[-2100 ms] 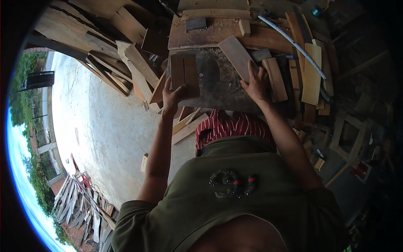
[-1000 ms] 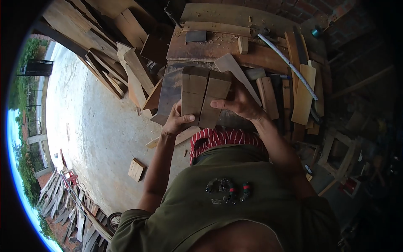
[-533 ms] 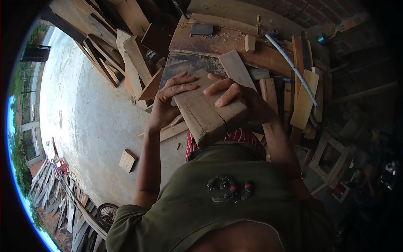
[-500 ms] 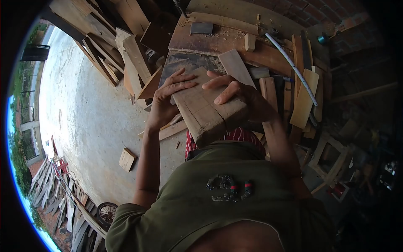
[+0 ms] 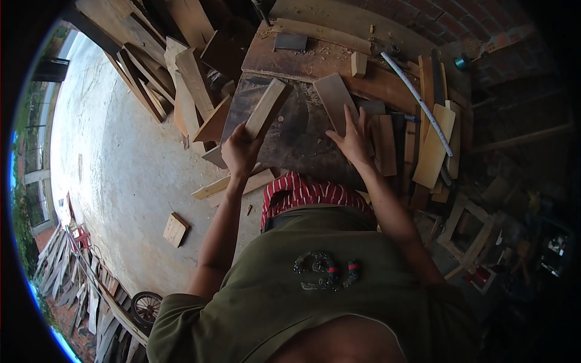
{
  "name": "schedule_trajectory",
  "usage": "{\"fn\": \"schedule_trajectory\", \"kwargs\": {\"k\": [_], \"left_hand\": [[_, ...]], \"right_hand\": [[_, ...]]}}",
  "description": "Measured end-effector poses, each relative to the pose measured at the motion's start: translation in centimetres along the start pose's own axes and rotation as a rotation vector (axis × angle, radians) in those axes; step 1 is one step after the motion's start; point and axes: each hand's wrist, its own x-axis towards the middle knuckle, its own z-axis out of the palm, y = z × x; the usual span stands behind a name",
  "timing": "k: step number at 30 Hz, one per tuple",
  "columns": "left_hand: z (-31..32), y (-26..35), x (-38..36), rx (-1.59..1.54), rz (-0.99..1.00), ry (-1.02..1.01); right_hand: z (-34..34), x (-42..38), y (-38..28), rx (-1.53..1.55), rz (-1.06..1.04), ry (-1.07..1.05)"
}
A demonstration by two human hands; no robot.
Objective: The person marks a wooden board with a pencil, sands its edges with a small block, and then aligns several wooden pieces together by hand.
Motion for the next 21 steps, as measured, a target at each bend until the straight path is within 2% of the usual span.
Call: {"fn": "schedule_trajectory", "kwargs": {"k": [1, 5, 6, 8, 9, 10, 11, 12, 13, 15, 19, 21], "left_hand": [[1.0, -0.3, 0.4, 0.103, 0.030, 0.072], [4.4, -0.9, 1.8, 0.151, -0.042, 0.113], [4.5, -0.3, 2.0, 0.135, -0.075, 0.078], [4.9, -0.5, 2.4, -0.022, 0.029, 0.098], [5.1, -0.8, 2.1, -0.021, 0.018, 0.108], [5.4, -1.1, 2.0, -0.221, 0.124, 0.192], [5.6, -1.6, 1.7, -0.418, 0.232, 0.270], [5.6, -2.3, 1.2, -0.414, 0.225, 0.272], [5.7, -3.3, 0.8, -0.506, 0.153, 0.177], [7.3, -6.6, 0.8, -0.645, 0.063, 0.032], [6.2, -5.2, 0.1, -0.450, 0.019, 0.063], [6.3, -5.5, 0.3, -0.494, 0.038, 0.057]], "right_hand": [[0.6, -0.4, 0.0, -0.131, 0.039, 0.005], [1.6, -0.7, -0.5, -0.344, 0.087, 0.077], [1.6, -0.5, -0.2, -0.342, 0.080, 0.069], [1.6, 0.1, 1.3, -0.061, 0.076, 0.031], [0.4, 0.1, 0.6, -0.055, 0.047, 0.026], [-0.7, 0.3, -0.3, -0.052, 0.033, 0.019], [-1.7, 0.2, -1.3, -0.004, -0.045, 0.015], [-2.6, -0.1, -2.2, 0.044, -0.116, 0.011], [-3.1, -0.1, -3.4, 0.149, -0.134, -0.006], [-3.8, 0.1, -5.2, 0.157, -0.191, -0.069], [-2.9, 0.3, -7.0, 0.136, -0.397, -0.181], [-2.8, 0.3, -7.8, 0.074, -0.494, -0.254]]}}
